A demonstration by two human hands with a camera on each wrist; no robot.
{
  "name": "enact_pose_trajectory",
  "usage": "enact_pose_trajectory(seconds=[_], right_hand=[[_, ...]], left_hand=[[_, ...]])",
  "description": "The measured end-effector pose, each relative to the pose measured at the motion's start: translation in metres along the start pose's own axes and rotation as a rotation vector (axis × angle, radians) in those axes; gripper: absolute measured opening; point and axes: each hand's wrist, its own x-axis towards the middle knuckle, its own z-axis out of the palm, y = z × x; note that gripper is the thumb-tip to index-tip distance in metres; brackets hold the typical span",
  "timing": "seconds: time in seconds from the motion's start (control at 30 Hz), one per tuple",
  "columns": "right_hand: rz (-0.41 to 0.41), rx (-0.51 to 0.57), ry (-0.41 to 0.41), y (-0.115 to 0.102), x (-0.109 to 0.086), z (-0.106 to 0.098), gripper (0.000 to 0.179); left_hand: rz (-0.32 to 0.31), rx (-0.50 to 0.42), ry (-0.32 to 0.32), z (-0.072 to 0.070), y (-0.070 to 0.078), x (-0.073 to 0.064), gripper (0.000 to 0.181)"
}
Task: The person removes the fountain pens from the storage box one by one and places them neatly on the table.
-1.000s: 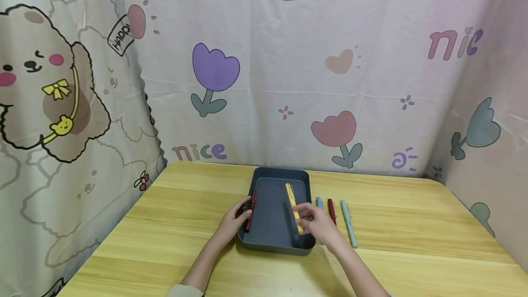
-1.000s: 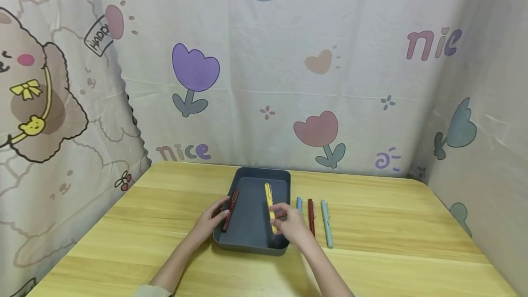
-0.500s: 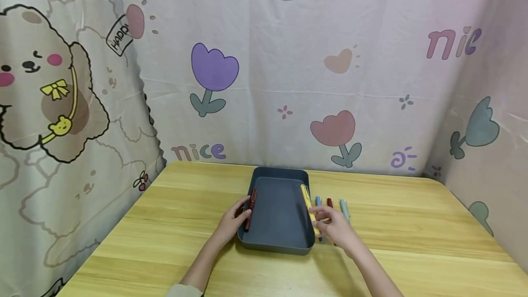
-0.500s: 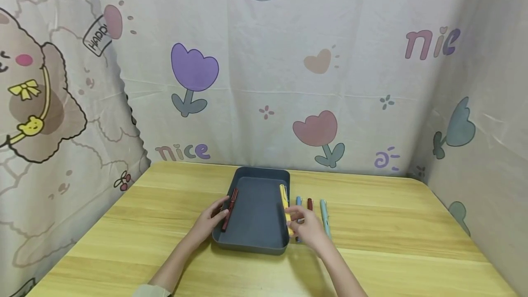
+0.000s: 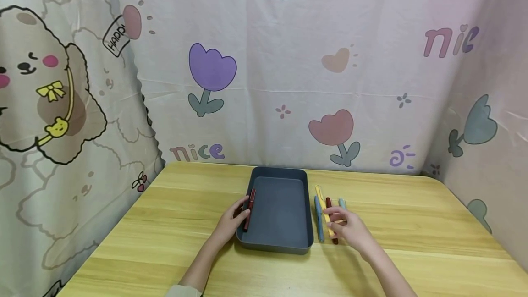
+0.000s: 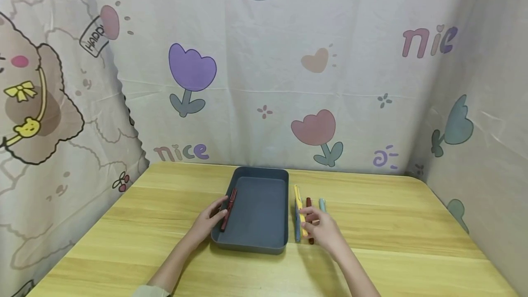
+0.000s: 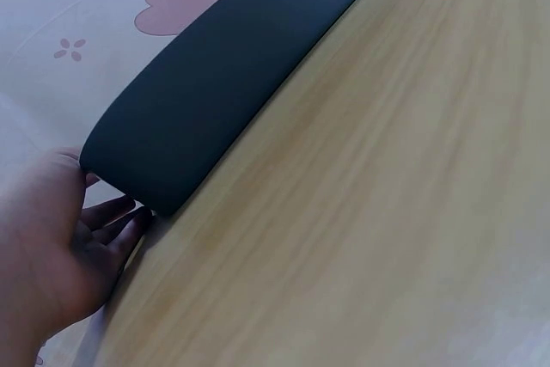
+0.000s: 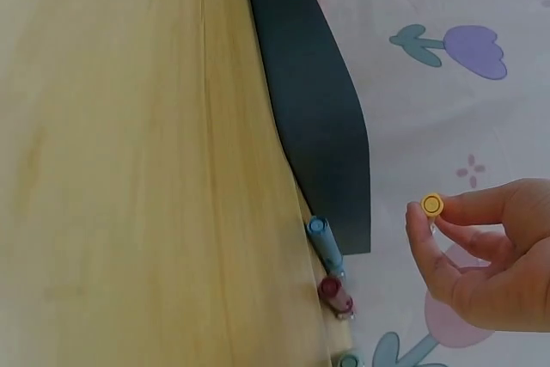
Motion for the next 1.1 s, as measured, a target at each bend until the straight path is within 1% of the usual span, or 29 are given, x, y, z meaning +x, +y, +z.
enact_pose_trajectory(seconds=[0.17,0.27,0.5,0.67,0.8,1.03,1.07,1.1], right_hand=[[0.006,-0.017,0.012,0.003,-0.003,-0.008,0.031],[0.009,-0.024,0.018,0.005,-0.004,-0.013,0.032],[0.007,-0.03,0.022,0.01,-0.007,-0.022,0.033],[0.009,-0.032,0.022,0.014,-0.009,-0.029,0.035],[0.015,-0.022,0.026,0.017,-0.009,-0.033,0.036],[0.008,-0.036,0.03,0.021,-0.01,-0.043,0.037],[0.007,-0.038,0.031,0.021,-0.01,-0.044,0.037],[0.008,-0.039,0.032,0.022,-0.01,-0.045,0.037]], left_hand=[[-0.004,0.011,-0.005,0.0,0.019,-0.008,0.047],[-0.008,0.01,-0.003,-0.001,0.024,-0.01,0.046],[0.007,-0.005,-0.003,0.0,0.025,-0.012,0.045],[0.005,-0.005,-0.004,0.0,0.025,-0.011,0.045],[0.001,0.004,-0.001,0.0,0.021,-0.008,0.045],[0.001,0.005,0.004,0.0,-0.009,0.004,0.046],[0.0,0.003,0.003,0.0,-0.011,0.004,0.046],[-0.001,-0.001,0.001,0.0,-0.008,0.004,0.046]])
